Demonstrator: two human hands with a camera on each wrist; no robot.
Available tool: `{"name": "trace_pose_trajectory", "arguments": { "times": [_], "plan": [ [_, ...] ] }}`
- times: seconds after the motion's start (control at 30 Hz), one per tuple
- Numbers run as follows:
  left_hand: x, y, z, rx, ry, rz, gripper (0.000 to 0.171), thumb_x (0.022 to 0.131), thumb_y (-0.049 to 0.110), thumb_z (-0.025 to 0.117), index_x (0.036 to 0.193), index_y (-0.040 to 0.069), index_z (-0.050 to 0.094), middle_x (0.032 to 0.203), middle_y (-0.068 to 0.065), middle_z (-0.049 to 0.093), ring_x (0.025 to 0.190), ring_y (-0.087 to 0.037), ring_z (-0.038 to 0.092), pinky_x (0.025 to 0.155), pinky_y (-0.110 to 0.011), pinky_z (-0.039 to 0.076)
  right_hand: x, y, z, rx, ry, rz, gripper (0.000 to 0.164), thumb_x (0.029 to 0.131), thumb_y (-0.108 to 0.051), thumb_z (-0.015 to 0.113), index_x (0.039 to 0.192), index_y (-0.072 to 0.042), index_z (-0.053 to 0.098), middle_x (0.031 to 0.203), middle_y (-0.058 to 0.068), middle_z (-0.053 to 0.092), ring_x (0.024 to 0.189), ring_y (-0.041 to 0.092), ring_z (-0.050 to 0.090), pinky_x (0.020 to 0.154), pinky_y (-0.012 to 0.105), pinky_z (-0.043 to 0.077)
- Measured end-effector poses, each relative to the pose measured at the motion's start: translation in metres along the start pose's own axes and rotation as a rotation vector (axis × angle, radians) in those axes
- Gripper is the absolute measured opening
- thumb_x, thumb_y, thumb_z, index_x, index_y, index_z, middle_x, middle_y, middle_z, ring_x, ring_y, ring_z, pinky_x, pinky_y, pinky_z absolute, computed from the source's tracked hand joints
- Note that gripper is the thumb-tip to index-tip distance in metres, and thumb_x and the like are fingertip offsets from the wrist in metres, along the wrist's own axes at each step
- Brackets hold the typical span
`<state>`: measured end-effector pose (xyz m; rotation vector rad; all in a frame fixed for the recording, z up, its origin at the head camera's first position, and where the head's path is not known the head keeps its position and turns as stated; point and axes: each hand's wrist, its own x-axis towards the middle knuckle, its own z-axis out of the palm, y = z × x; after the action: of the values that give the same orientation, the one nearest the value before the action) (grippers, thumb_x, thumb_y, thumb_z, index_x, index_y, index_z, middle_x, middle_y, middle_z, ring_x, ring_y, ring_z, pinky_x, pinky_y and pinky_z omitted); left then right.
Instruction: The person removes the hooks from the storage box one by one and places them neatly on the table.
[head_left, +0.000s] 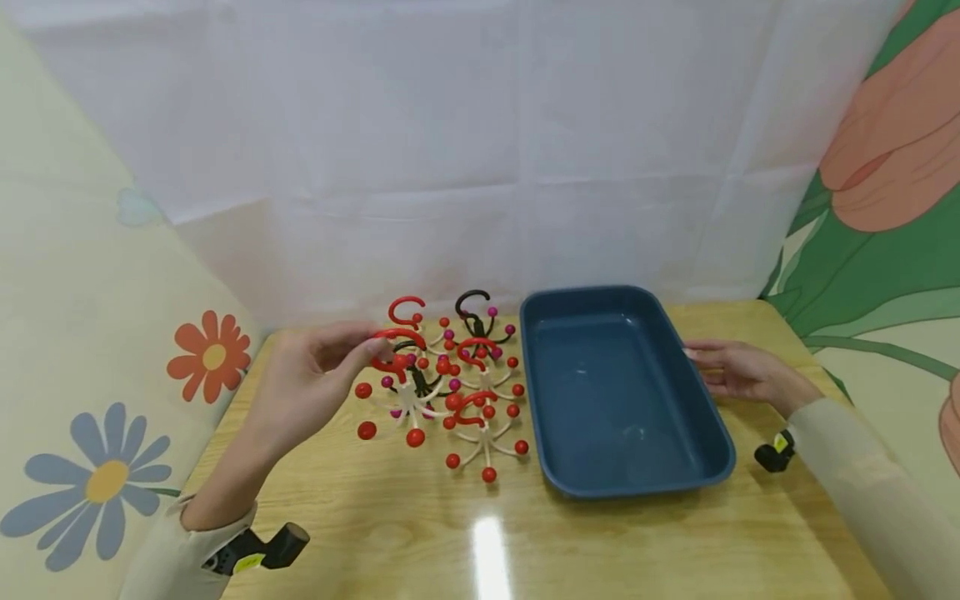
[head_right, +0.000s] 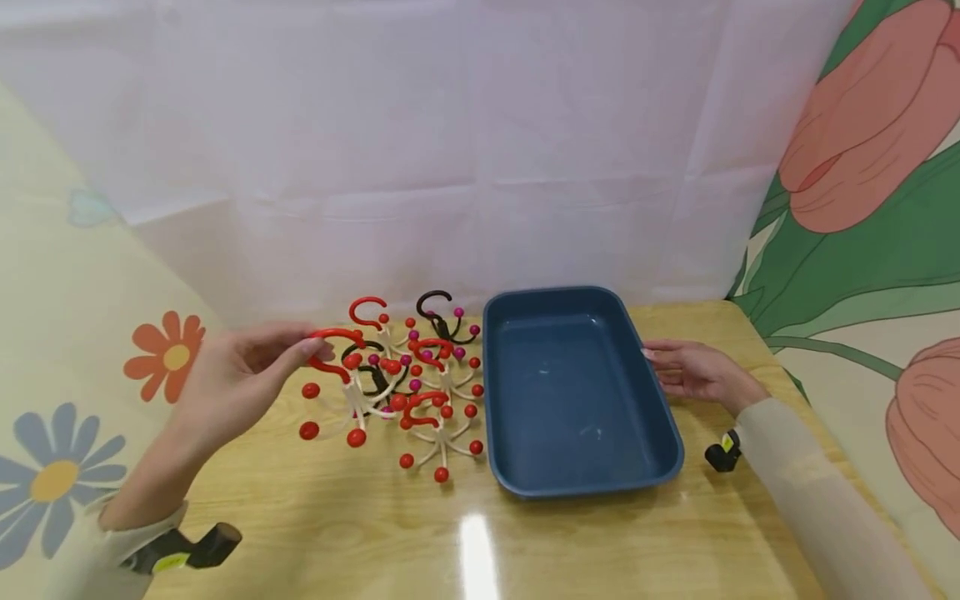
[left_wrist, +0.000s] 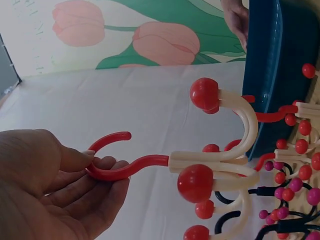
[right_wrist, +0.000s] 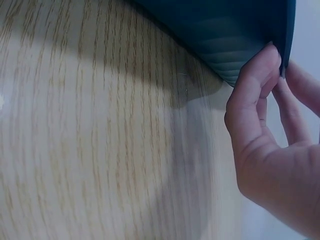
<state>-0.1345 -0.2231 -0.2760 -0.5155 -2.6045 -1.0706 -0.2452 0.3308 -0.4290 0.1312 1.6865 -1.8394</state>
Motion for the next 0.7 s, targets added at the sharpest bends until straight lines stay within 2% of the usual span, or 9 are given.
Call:
{"name": "trace_pose_trajectory", "arguments": {
  "times": [0.07,0.2,0.3,0.4,0.6,0.7],
  "plan": [
    [-0.003,-0.004,0.000,0.002,0.008,-0.023,0.020,0.103,0.022,0.070,0.116,0.011,0.080,0.094,-0.006,0.083,0.082,0.004,0.074,0.057,-0.019,0.047,0.001,-0.001,0.000,0.002,0.009,0.002,0.025,0.111,-0.019,0.054,0.110,-0.038,0.071,0.107,-0.012,0.077,0.096,0.007,0.074,0.085,0.025,0.061],
    [-0.009,-0.013,0.001,-0.009,0.017,-0.061,0.021,0.103,0.024,0.071,0.116,0.010,0.080,0.095,-0.008,0.083,0.079,0.005,0.072,0.051,-0.024,0.042,0.001,-0.001,0.001,0.003,-0.009,-0.004,0.026,0.112,-0.018,0.053,0.111,-0.037,0.071,0.108,-0.012,0.077,0.096,0.007,0.074,0.085,0.025,0.061],
    [-0.013,-0.019,0.002,-0.014,0.022,-0.068,0.020,0.103,0.022,0.070,0.116,0.010,0.080,0.097,-0.008,0.083,0.079,0.006,0.071,0.054,-0.023,0.045,0.000,0.000,0.000,0.001,-0.016,-0.002,0.028,0.112,-0.018,0.052,0.111,-0.038,0.072,0.109,-0.012,0.077,0.097,0.007,0.074,0.085,0.024,0.061],
    [-0.017,-0.026,0.004,-0.029,0.021,-0.078,0.021,0.104,0.021,0.069,0.117,0.010,0.080,0.099,-0.009,0.083,0.078,0.004,0.071,0.051,-0.025,0.042,0.000,0.000,0.001,-0.006,-0.002,0.006,0.028,0.112,-0.018,0.052,0.111,-0.039,0.072,0.109,-0.012,0.077,0.097,0.007,0.073,0.086,0.025,0.061],
    [-0.025,-0.042,0.015,-0.060,0.029,-0.099,0.021,0.104,0.019,0.068,0.119,0.008,0.079,0.101,-0.010,0.083,0.078,0.004,0.072,0.051,-0.025,0.042,0.002,-0.001,0.002,-0.008,0.026,0.014,0.026,0.111,-0.020,0.054,0.110,-0.040,0.072,0.108,-0.013,0.077,0.097,0.007,0.073,0.085,0.025,0.061],
    [-0.031,-0.049,0.022,-0.079,0.032,-0.111,0.021,0.103,0.019,0.070,0.119,0.008,0.079,0.101,-0.009,0.083,0.084,0.006,0.073,0.058,-0.020,0.050,0.002,0.000,0.003,-0.006,0.032,0.015,0.025,0.111,-0.021,0.055,0.109,-0.040,0.072,0.108,-0.013,0.077,0.096,0.007,0.073,0.085,0.024,0.061]
  ]
}}
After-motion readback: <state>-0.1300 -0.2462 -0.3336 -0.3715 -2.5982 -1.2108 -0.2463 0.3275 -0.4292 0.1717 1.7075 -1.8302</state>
